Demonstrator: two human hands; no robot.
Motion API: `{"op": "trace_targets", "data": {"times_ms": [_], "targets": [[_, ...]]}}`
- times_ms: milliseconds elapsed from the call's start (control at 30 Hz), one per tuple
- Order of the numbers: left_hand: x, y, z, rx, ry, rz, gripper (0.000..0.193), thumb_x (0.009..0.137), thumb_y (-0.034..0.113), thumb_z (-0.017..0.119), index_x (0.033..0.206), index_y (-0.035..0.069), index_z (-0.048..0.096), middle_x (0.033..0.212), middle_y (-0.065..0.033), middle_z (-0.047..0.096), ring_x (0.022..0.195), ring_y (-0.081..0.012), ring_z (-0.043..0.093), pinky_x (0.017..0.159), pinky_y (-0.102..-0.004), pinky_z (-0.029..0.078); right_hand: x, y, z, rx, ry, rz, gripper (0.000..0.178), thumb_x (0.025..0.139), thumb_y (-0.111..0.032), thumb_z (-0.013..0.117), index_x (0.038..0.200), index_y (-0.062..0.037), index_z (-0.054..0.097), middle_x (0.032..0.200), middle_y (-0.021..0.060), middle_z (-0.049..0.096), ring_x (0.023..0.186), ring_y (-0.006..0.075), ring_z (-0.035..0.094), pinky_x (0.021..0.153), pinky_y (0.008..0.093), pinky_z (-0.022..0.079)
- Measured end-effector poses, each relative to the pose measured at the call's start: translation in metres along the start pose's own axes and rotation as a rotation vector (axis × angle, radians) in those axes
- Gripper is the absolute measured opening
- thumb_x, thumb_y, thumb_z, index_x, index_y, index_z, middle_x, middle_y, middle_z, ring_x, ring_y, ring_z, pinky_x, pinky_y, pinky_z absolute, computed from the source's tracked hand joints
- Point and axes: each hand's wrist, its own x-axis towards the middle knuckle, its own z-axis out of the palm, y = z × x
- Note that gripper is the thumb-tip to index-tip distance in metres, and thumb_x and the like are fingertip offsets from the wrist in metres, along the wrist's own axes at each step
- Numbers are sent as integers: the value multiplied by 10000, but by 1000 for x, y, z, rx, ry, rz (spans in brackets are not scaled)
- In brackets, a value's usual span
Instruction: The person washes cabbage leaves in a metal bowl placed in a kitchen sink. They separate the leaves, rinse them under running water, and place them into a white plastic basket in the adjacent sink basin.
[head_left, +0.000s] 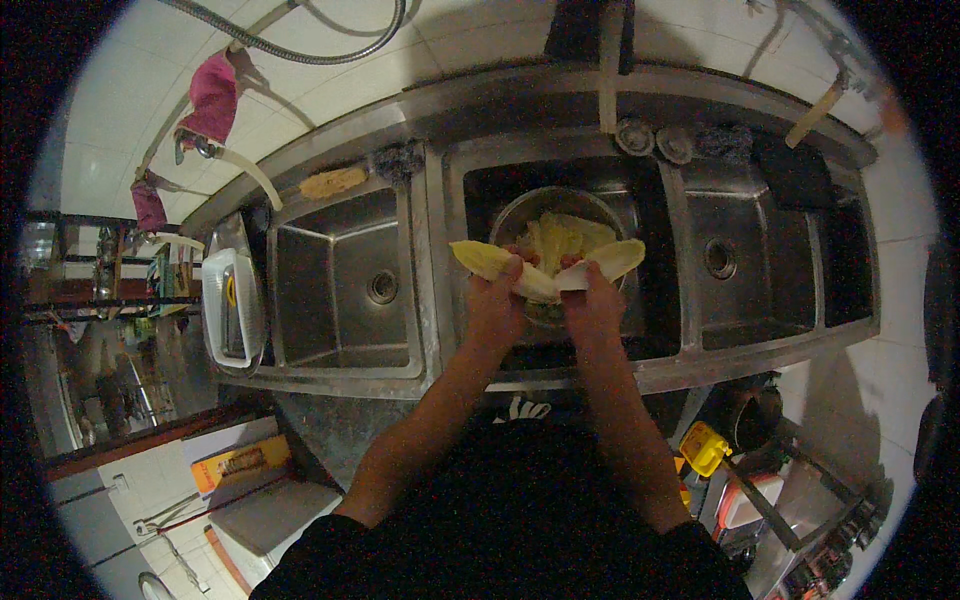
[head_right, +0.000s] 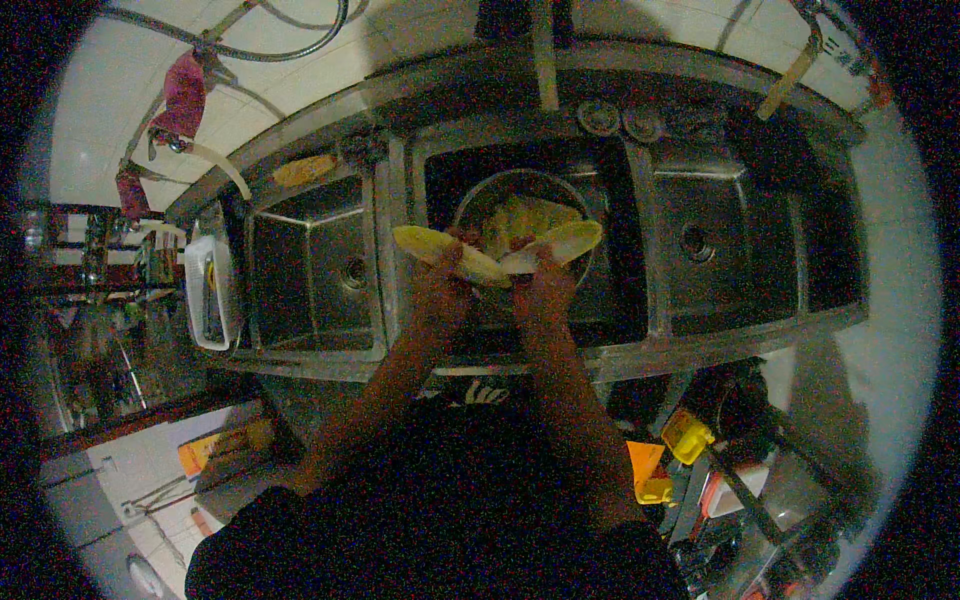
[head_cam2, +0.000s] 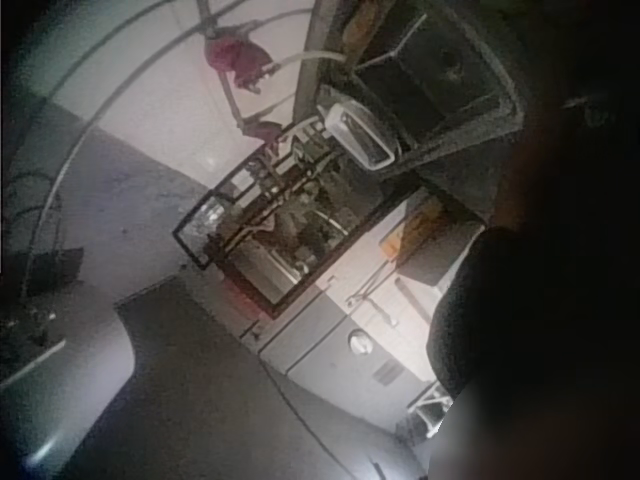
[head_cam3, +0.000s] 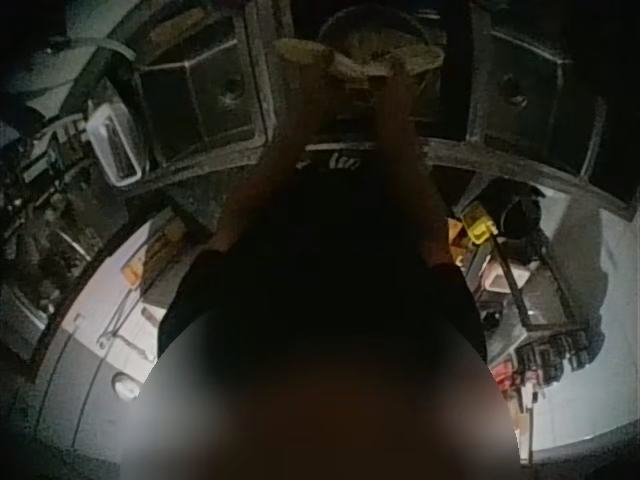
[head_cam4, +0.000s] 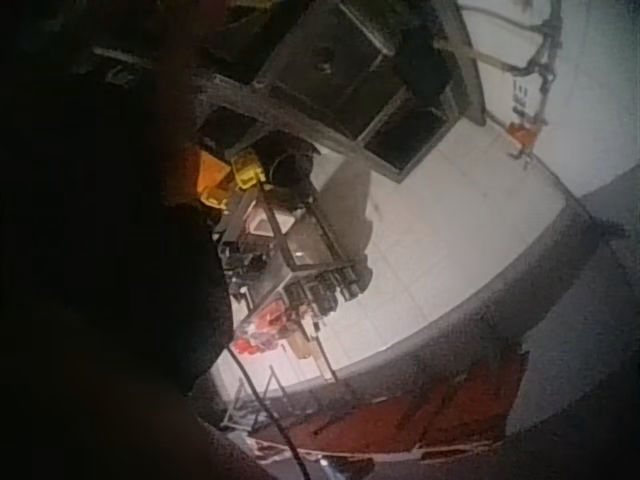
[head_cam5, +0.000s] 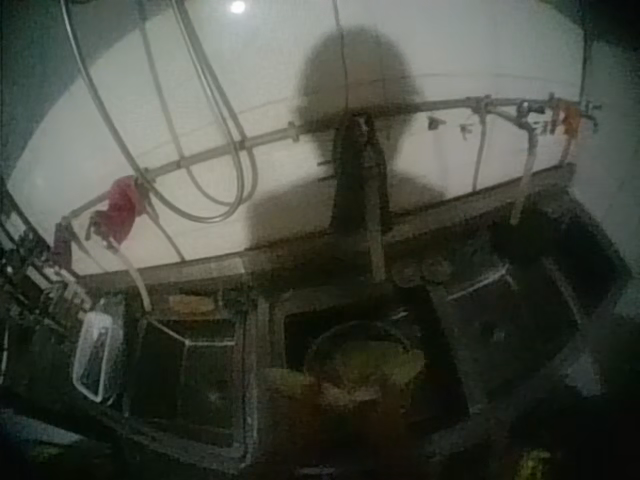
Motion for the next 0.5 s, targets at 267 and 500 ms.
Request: {"op": "trace_targets", "data": {"times_ms": [267, 500], "targets": [[-32, 48, 9, 724, 6, 402, 327, 1010, 112, 641, 1303, 34, 518, 1189, -146, 665, 1117, -302, 647, 1027, -477, 533, 68, 54, -37, -101, -49, -106, 351, 1087, -168, 511, 1377, 27, 489, 1286, 161, 624, 1136, 311, 647, 988, 467, 568], [-23, 87, 18, -71, -150, -32, 524, 1036, 199, 602, 1461, -33, 401, 1376, -237, 607, 1269, -344, 602, 1110, -493, 483, 100, 44, -68, -605, -86, -250, 429, 1048, -277, 591, 1402, -49, 505, 1270, 137, 644, 1079, 265, 664, 908, 427, 574]]}}
